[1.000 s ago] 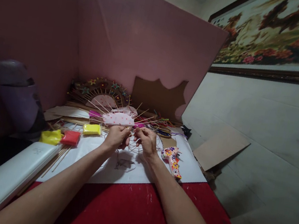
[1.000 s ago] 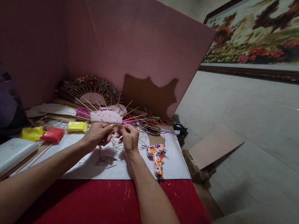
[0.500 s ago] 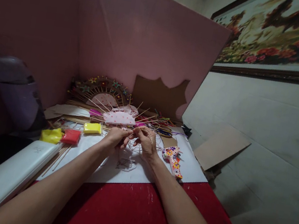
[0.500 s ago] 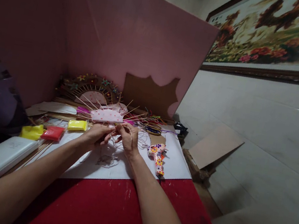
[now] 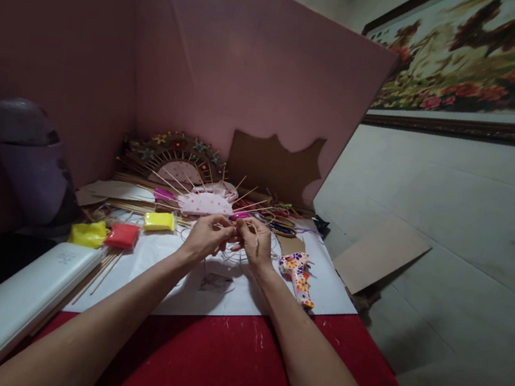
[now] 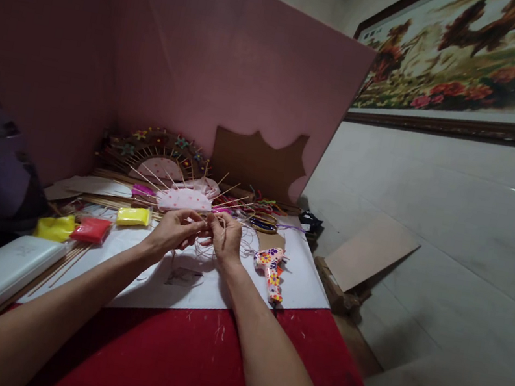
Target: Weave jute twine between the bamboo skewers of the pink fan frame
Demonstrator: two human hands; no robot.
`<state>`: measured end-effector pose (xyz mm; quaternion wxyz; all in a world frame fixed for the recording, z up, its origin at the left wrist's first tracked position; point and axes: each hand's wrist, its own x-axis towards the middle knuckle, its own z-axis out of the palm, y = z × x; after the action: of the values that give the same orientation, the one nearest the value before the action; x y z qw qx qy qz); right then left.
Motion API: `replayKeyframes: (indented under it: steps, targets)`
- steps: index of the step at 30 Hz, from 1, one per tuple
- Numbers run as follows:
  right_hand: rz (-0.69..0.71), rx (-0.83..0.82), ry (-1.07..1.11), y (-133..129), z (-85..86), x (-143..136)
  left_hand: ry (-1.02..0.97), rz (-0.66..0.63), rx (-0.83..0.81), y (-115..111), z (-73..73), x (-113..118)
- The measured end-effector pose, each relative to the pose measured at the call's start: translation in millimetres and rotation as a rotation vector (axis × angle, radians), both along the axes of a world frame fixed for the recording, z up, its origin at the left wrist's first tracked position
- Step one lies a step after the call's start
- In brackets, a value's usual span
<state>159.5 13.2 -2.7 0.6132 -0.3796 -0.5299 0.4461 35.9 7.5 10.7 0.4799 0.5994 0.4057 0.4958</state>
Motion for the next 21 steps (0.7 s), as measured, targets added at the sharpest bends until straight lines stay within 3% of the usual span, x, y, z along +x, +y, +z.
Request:
replayKeyframes:
  steps: [5, 10, 14, 21]
  targets:
    - [0.001, -0.028, -0.031, 1.3, -2.1, 1.8, 0.11, 0.029, 0.124, 9.5, -5.9, -3.7]
    - [-0.049, -0.017, -0.067, 2.6, -3.0, 3.2, 0.182, -0.009, 0.07, 12.7, -3.9, -5.4]
    - [-0.035, -0.033, -0.035, 1.6, -0.4, 3.2, 0.102, -0.069, 0.003, 6.2, 2.9, -3.5]
    - [0.012, -0.048, 0.019, -1.4, 1.6, 1.1, -0.02, -0.052, 0.017, 3.6, 4.1, -4.7]
